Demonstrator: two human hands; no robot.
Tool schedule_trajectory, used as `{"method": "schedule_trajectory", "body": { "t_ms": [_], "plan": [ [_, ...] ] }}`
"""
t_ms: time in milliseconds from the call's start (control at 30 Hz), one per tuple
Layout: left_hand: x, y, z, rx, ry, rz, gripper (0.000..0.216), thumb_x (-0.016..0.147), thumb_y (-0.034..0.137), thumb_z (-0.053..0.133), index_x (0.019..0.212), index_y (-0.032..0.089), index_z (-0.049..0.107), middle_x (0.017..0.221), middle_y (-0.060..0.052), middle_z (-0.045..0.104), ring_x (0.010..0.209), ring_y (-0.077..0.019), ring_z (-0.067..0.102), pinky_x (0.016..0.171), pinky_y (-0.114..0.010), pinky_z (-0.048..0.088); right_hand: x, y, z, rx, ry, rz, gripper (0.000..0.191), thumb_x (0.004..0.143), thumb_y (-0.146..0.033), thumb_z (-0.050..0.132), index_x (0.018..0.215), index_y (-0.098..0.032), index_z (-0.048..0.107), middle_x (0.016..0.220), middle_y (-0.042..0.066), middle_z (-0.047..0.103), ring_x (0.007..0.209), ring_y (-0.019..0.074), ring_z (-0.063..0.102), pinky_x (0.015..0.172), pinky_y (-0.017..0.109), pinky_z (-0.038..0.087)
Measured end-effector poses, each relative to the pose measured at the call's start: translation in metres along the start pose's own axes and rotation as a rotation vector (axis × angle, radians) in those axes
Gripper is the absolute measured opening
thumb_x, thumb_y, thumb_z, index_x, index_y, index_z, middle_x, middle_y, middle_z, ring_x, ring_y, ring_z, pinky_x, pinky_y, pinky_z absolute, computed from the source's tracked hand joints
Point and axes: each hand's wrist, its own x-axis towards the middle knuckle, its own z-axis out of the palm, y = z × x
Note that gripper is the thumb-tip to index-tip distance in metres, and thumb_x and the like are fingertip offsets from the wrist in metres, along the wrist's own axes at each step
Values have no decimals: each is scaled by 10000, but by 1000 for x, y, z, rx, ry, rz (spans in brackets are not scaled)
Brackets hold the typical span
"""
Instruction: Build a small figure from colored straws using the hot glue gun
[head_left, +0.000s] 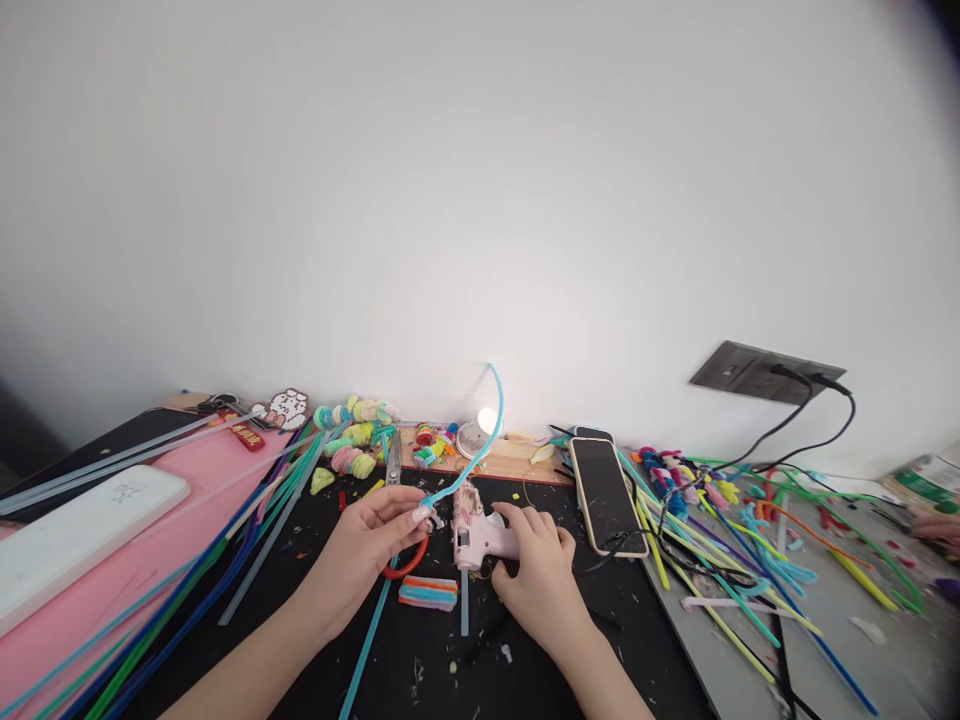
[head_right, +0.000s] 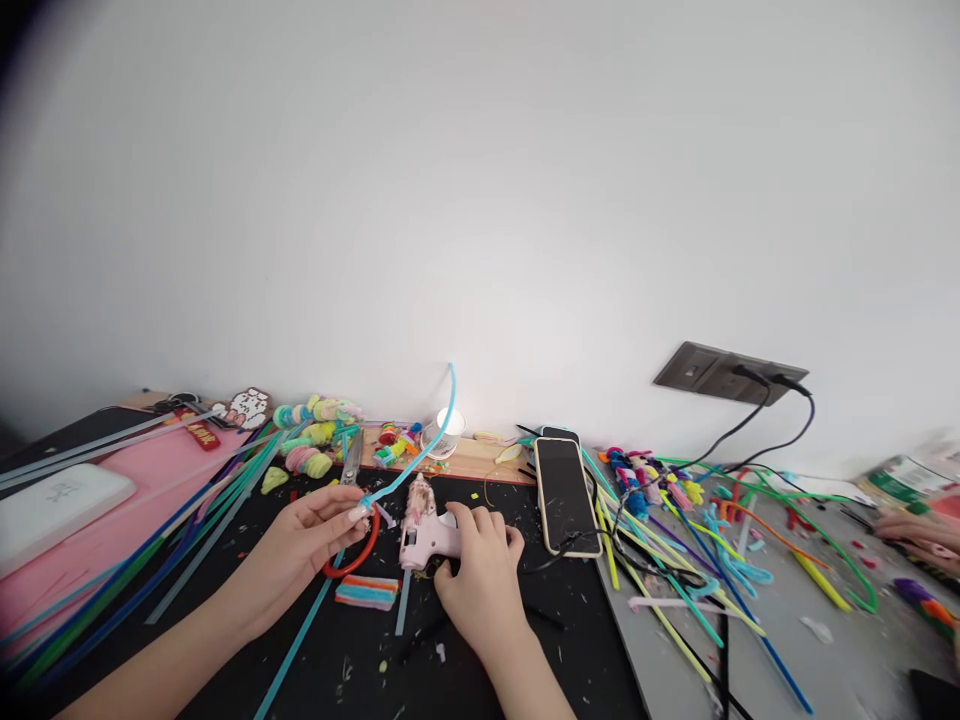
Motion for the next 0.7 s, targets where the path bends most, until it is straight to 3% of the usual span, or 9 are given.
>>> {"method": "schedule_trajectory", "body": {
  "t_ms": [167, 333, 433, 700],
  "plan": [
    [-1, 1, 1, -44, -30, -53, 240, 627, 268, 867, 810, 171, 746, 706, -4, 708, 690, -114, 653, 714, -210, 556, 2, 4, -2, 54, 14, -51, 414, 688, -120, 576, 1070, -267, 639, 988, 49, 681, 986, 283, 579, 904, 432, 339],
    [0, 0, -1, -159, -20, -67, 245, 610, 214, 883, 809, 175, 744, 705, 2, 707, 661, -92, 647, 680, -181, 558, 6, 7, -4, 348, 8, -133, 107, 778, -202, 582, 872, -216, 631, 821, 17, 651, 750, 194, 597, 675, 275, 419],
    [1, 0, -3, -226, 13, -84, 260, 583, 179, 896, 794, 171, 743, 688, 10, 692, 643, -86, 643, 671, -180, 568, 6, 4, -6, 509, 25, -202, 20, 793, -215, 598, 792, -210, 617, 743, -3, 611, 675, 166, 573, 632, 254, 425],
    [2, 0, -1, -271, -9, -142, 229, 607, 127, 875, 794, 157, 746, 668, -10, 687, 626, -90, 640, 663, -186, 573, 0, 0, -10, 685, 51, -265, 205, 828, -379, 622, 701, -218, 628, 640, 3, 551, 574, 173, 509, 569, 281, 435]
  ]
}}
